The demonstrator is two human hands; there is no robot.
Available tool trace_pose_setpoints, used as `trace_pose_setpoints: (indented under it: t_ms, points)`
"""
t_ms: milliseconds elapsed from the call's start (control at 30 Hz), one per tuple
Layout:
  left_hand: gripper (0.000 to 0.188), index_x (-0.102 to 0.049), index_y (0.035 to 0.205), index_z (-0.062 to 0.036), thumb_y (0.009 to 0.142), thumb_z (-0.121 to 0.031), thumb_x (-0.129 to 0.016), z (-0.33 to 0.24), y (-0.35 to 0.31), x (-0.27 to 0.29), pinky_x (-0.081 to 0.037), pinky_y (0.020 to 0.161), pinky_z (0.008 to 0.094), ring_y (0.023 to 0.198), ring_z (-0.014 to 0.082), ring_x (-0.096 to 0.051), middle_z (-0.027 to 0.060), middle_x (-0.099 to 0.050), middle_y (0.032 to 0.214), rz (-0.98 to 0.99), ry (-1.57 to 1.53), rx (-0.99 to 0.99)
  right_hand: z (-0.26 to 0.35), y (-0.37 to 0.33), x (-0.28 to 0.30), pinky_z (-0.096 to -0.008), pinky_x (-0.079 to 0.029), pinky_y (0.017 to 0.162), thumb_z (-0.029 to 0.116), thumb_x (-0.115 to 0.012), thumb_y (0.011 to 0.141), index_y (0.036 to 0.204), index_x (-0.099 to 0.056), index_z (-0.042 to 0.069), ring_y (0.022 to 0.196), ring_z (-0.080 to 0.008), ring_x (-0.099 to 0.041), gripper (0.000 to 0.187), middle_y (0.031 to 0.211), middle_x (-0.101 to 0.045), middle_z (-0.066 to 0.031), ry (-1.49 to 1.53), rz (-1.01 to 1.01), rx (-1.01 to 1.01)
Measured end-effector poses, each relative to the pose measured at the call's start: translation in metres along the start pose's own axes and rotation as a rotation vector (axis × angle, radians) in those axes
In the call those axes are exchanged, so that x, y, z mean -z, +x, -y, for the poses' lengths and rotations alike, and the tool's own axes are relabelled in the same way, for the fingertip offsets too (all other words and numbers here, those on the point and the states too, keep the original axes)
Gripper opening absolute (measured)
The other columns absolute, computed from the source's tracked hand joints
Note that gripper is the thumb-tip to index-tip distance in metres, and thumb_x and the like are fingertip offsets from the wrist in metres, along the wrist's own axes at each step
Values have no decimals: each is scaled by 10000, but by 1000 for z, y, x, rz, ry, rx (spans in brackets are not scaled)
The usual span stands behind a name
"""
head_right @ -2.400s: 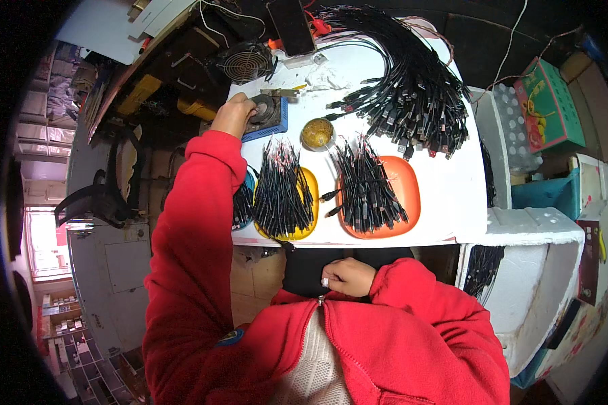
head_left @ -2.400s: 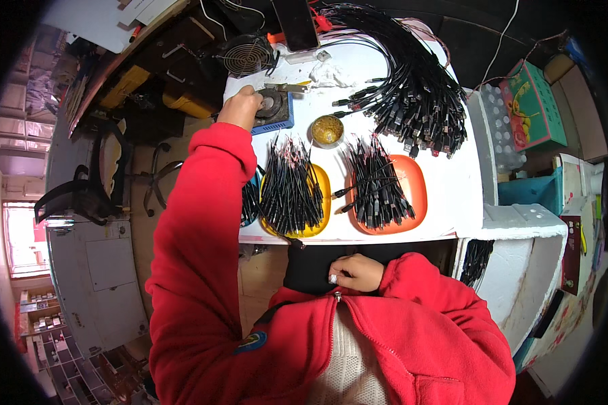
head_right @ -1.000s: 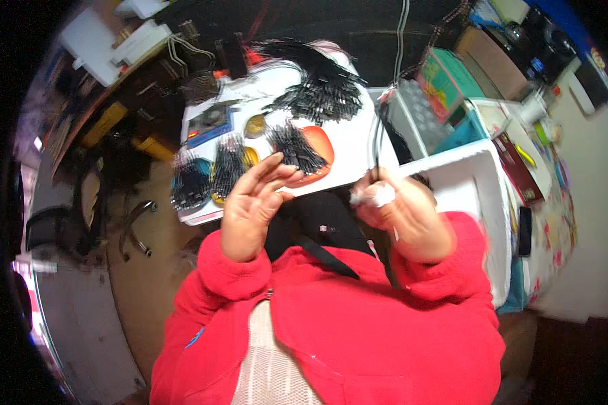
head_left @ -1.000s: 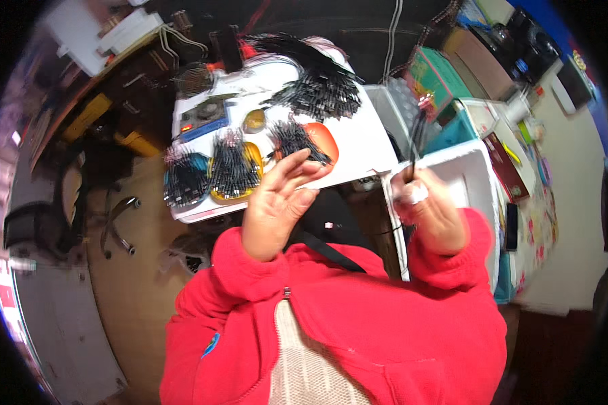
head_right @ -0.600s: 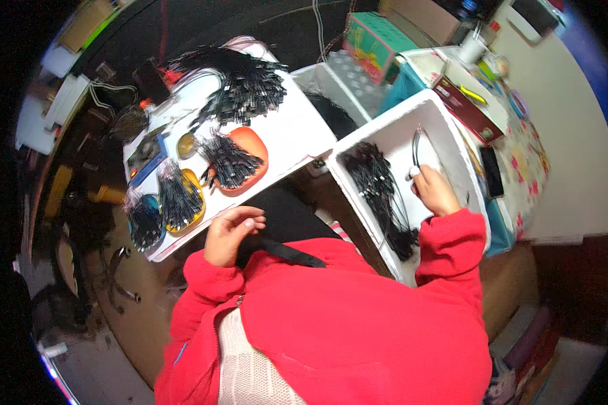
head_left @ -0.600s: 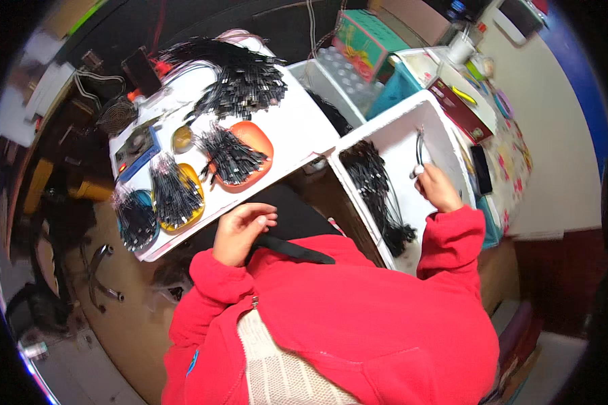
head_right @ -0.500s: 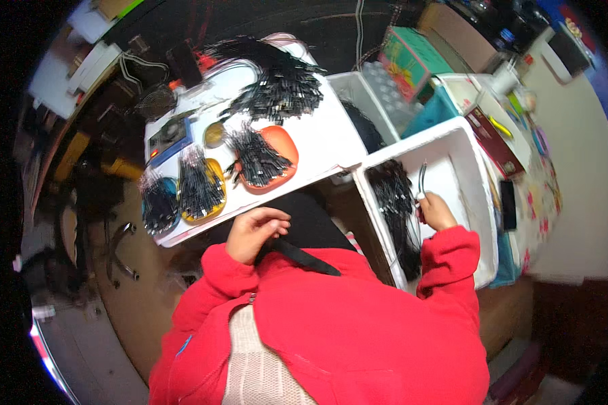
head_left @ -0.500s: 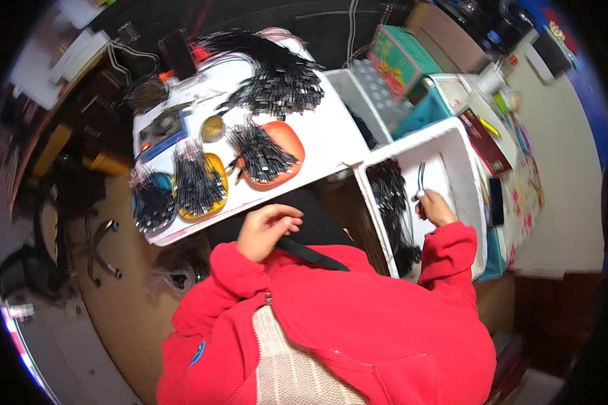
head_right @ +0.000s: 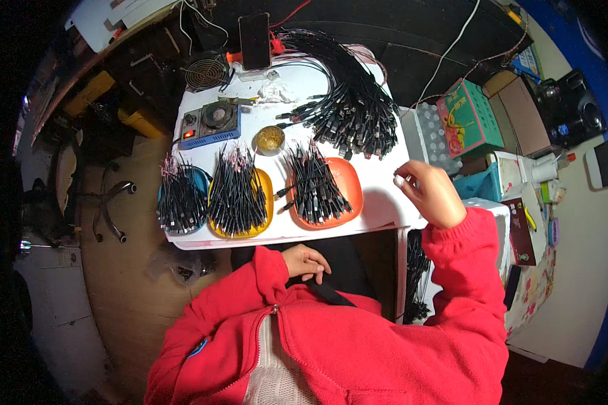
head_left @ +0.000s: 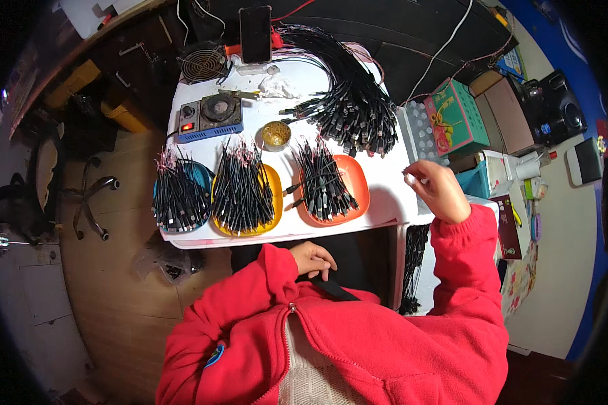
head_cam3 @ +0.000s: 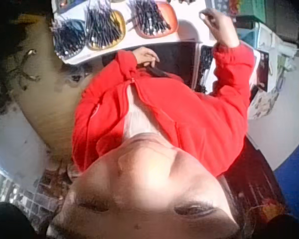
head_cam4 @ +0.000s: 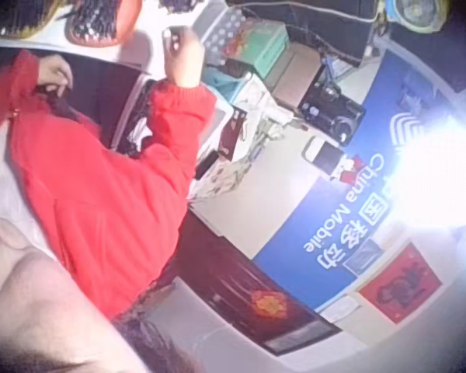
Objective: The person sits at a cluttered workbench and repeatedly picks up black wire assemblies, strips or twists the ends, and applies a yellow paste from a small container using a tool. Finished units are placed into trays on the table. The person continues this cycle throughout the clip.
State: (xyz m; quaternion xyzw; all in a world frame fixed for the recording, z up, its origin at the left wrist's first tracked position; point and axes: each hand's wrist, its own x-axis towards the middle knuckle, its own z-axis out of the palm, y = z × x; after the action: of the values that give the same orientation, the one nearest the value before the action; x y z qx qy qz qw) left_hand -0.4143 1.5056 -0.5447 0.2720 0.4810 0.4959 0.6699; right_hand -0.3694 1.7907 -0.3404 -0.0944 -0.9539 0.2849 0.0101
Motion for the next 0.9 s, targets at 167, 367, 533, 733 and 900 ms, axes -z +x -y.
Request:
trace_pose_setpoints:
  t_ms: [167,367,533,733,900]
  points:
    - [236,-640,1093,39,944,-91,-513,7,2,4,-443,542,213,561,62,-505,101,-699,834,28,-16,-15,19,89,-25,-376,-503,652,113,-641,857,946,-649,-2,733,-334,-652,146,824,-665,-181,-15,112,172]
    - [238,-632,1107,10,964,-139,-514,11,5,4,-415,522,209,567,65,-507,73,-683,823,55,-95,43,27,171,-63,-341,-515,653,94,-654,844,946,-650,-20,704,-246,-666,153,777,-660,-163,-78,231,262]
    - [256,-619,1141,-15,978,-186,-520,14,8,6,-432,556,223,618,75,-527,52,-675,853,118,-108,41,38,242,-101,-401,-516,748,146,-643,823,938,-673,15,813,-364,-657,177,855,-678,-193,-65,256,456]
    - [300,-625,1151,-30,976,-260,-544,23,12,7,-482,791,286,896,137,-594,80,-665,968,140,6,-43,54,345,-167,-398,-511,797,94,-646,780,992,-676,41,868,-350,-652,220,920,-685,-173,-11,222,545]
    - [332,-638,1154,-46,973,-309,-548,30,14,10,-472,885,321,987,171,-589,92,-667,1063,134,67,-174,56,373,-194,-422,-491,824,110,-671,763,986,-663,56,928,-345,-627,230,974,-656,-160,-168,248,733]
